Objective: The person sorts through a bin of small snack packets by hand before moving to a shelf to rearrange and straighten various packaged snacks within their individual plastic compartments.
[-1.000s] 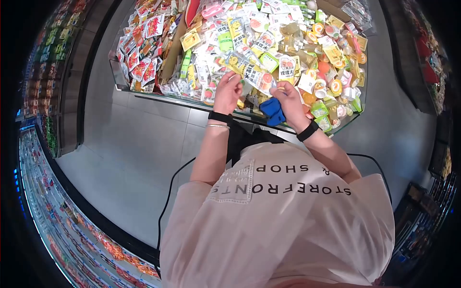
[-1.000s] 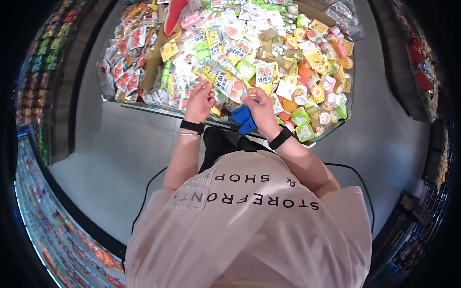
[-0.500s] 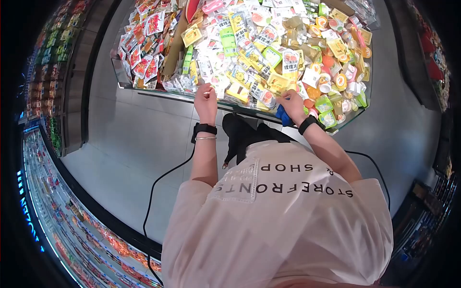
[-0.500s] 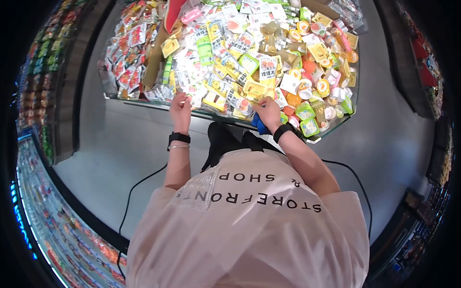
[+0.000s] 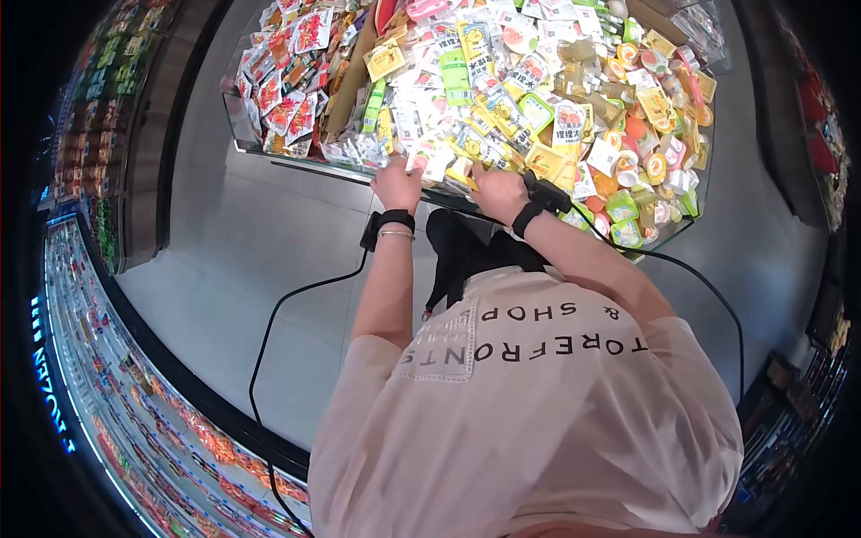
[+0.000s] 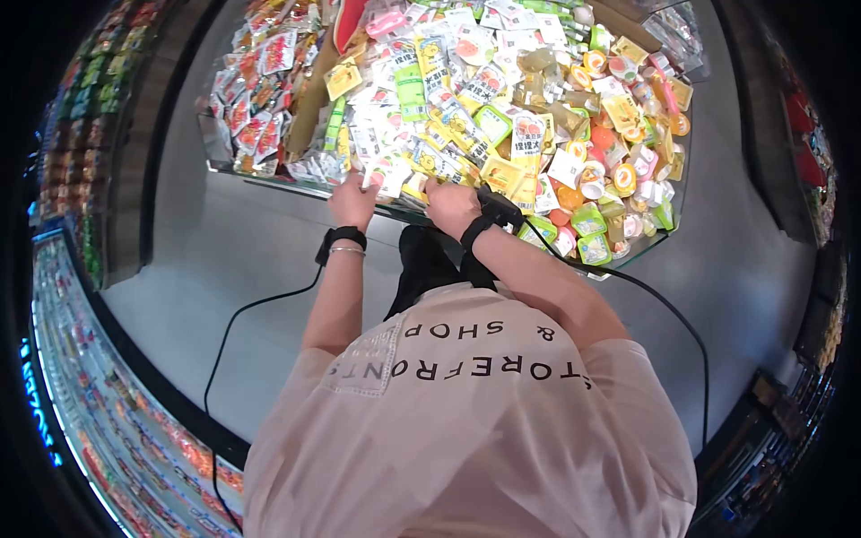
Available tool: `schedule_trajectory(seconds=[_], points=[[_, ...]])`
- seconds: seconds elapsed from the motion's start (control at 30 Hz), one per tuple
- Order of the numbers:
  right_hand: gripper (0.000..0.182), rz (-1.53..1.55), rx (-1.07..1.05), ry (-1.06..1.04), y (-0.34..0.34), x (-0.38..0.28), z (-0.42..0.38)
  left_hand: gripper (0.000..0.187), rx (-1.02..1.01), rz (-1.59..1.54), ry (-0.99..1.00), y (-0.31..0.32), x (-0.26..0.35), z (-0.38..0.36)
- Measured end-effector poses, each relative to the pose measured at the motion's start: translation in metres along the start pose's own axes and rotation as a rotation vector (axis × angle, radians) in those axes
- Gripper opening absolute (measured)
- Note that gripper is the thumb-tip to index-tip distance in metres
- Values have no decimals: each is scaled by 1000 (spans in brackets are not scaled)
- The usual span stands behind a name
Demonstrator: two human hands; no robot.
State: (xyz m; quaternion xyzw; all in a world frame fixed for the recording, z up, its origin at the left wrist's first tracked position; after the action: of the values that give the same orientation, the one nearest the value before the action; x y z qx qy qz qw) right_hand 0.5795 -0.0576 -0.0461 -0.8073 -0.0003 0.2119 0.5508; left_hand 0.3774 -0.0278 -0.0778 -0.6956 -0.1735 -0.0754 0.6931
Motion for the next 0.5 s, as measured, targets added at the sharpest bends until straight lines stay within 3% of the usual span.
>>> schedule_trajectory(seconds=[0.07,0.13,0.2,0.37,0.5], points=[[33,30,-14,21,13,8,9,27,-32,-340,0,2,-2,6],[33,66,-34,0,8,15,14,21,-26,-358,59,-6,-6,12],[34,165,-65,-89,-6,21,16,17,-53,-502,-97,-15,-17,20],[30,117,-253,-140,1,42,33,17,-154,-561,-148,-18,-49,43],[29,27,-218,-148,12,34,38,24,-172,-517,-95,13,-58,58]])
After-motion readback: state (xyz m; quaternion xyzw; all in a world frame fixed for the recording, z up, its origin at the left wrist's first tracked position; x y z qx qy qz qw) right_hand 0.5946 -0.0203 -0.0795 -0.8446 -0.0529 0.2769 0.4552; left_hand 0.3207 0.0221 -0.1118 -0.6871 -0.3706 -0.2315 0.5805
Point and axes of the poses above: each hand's wrist, its own z-axis towards the middle knuckle, its own y-axis out of the palm, x = y × z, the point moved 4 cm from there along z, towards the middle knuckle, and after that the axes turned 4 degrees about -z, right-handed, at the moved point
